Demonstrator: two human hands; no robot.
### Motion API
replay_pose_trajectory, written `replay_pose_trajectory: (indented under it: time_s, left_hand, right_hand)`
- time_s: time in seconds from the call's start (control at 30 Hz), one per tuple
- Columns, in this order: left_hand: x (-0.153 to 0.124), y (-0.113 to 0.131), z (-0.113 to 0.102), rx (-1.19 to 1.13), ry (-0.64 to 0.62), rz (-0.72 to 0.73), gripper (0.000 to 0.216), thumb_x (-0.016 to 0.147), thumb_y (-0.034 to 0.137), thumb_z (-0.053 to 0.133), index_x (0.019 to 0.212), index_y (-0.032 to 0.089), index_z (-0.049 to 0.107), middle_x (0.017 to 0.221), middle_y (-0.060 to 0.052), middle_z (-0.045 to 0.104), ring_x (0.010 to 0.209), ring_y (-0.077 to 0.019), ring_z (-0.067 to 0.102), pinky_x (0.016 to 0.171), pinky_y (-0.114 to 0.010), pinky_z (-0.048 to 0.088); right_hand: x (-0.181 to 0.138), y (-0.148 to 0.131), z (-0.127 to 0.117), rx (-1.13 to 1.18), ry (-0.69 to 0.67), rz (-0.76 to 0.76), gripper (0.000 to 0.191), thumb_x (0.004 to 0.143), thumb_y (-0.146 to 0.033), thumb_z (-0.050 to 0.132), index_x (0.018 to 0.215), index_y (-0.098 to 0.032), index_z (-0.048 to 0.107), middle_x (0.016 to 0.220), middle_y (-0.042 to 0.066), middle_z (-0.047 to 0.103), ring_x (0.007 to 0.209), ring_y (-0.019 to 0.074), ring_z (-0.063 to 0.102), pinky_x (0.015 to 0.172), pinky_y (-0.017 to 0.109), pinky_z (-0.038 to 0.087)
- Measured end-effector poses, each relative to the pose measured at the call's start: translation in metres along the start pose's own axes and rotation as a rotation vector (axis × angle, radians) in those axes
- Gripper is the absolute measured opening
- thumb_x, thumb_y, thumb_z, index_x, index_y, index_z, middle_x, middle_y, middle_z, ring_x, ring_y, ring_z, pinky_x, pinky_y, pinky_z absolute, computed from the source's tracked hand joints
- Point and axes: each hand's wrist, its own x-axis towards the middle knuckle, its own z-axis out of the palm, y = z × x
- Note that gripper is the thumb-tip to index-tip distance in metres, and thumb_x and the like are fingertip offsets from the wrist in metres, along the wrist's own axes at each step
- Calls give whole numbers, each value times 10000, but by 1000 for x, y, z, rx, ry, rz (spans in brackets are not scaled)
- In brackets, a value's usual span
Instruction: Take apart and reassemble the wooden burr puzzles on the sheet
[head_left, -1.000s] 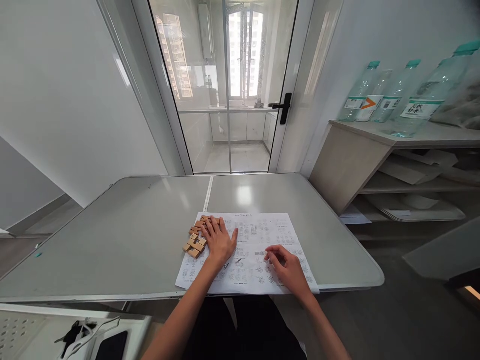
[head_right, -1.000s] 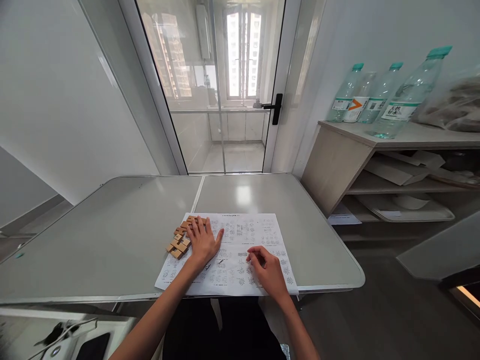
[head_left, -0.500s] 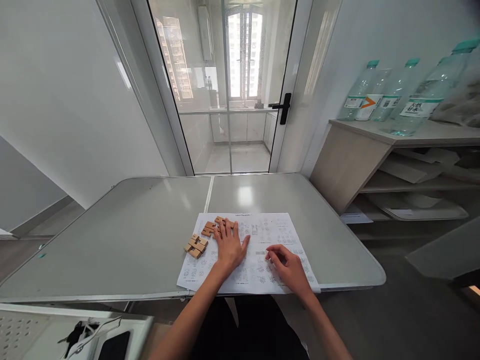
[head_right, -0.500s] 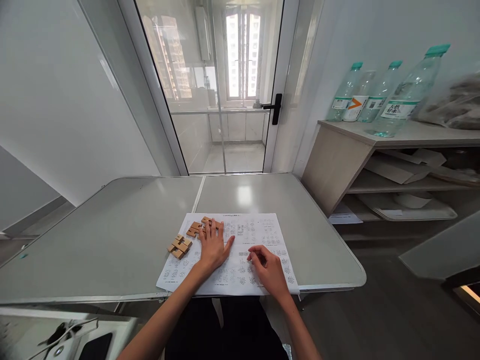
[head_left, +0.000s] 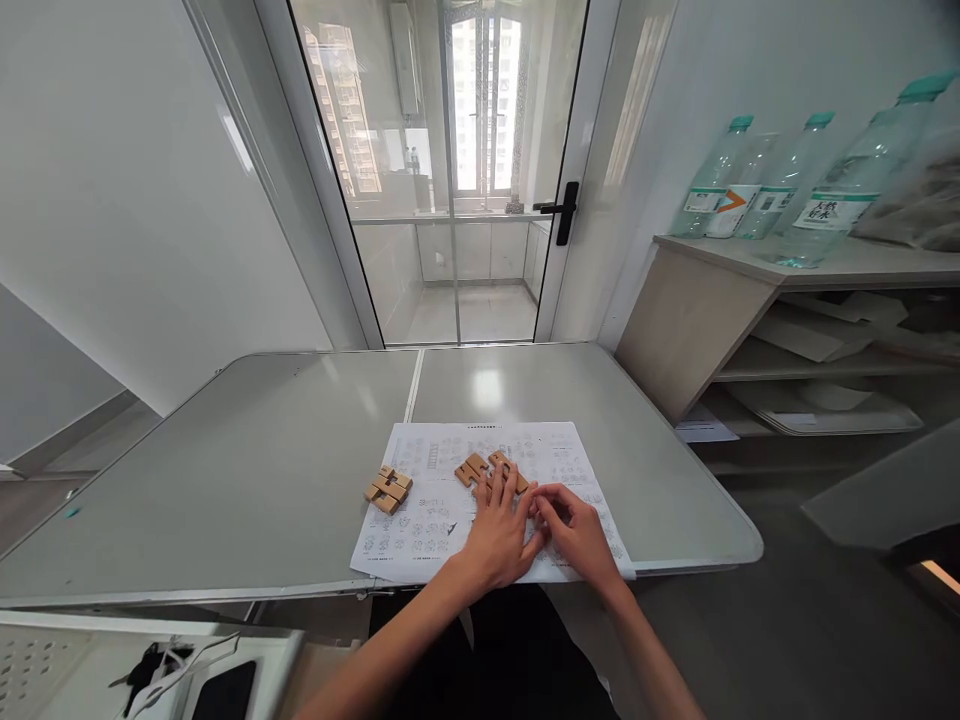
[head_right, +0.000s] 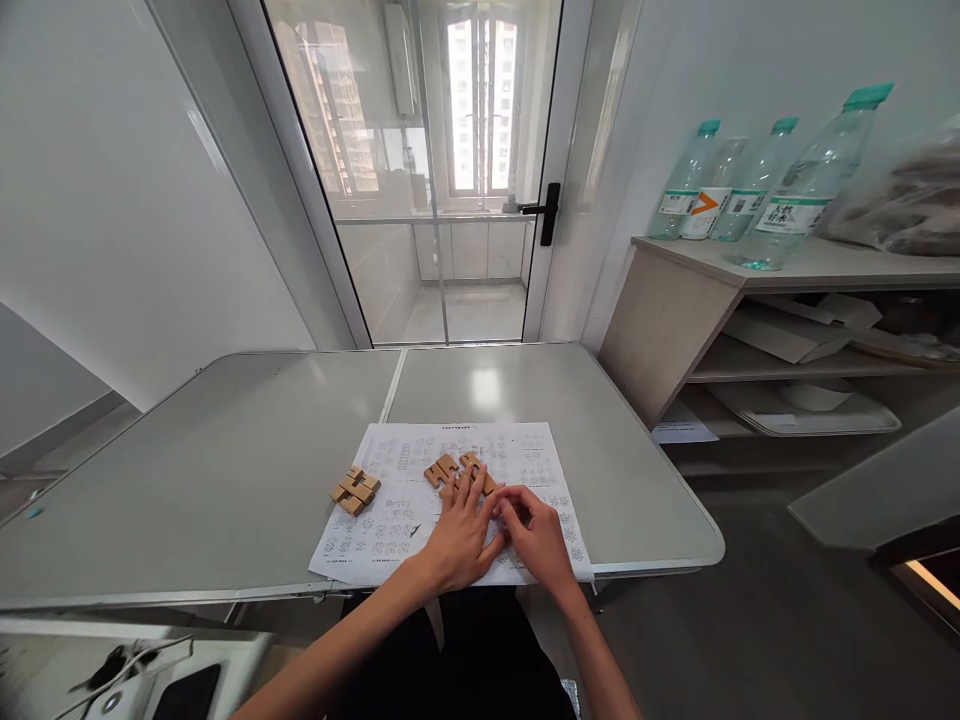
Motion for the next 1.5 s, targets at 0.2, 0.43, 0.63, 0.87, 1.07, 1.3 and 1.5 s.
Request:
replay_pose_trajectory:
  time_s: [0.2,0.43,0.63,0.87,1.07,1.3,1.5]
  left_hand:
    - [-6,-5,-25,-159,-51,189,782,957,564,585,1584,172,332,1709,-192,227,1601,-388,113,1270,-609,217]
    - [5,-23,-32,-228,148,97,757,813,358,774,1473,269,414,1622,-155,357,1544,-396,262,1231,-625,310]
    - [6,-47,-24,-230,253,-106,961,790,470,818,1545,239,270,1504,-196,462,1434,-419,416,1172,-649,354]
    - [8,-54,-25,-323,262,-160,958,774,424,851,1537,259,296,1346,-139,602,1279,-365,554,1098,-581,448]
    - [5,-54,-27,-366,261,-131,900,780,384,851,1518,275,347,1349,-114,609,1267,-345,557,1094,-557,465]
    - [1,-57,-29,-511,233,-151,941,749,376,883,1523,299,355,1350,-92,602,1257,-313,574,1078,-514,503]
    - [0,-56,-28,-441,260,-132,948,716,366,900,1507,283,384,1362,-107,599,1282,-330,559,1092,-526,478]
  right_hand:
    - [0,2,0,18,35,6,384,966,-552,592,1048,-200,723,907,83,772,849,252,718,776,337,561]
    - [1,5,1,-127,124,-31,338,990,-498,544,1042,-203,700,946,70,757,846,240,697,792,349,542]
    - [5,9,6,-341,156,-98,265,973,-410,545,1069,-201,676,979,70,706,814,221,650,764,350,537]
    - [10,13,13,-430,200,-73,302,944,-413,572,1121,-183,657,1027,92,668,816,235,645,789,382,542]
    - [14,13,25,-512,221,-48,276,943,-408,560,1076,-194,674,1063,102,658,915,275,674,811,396,527]
    - [16,12,26,-562,232,-38,253,941,-412,560,1043,-204,661,1042,87,674,927,270,685,777,364,516]
    - [15,11,26,-569,227,-38,255,945,-415,555,1039,-203,660,1043,84,675,917,262,687,766,361,519]
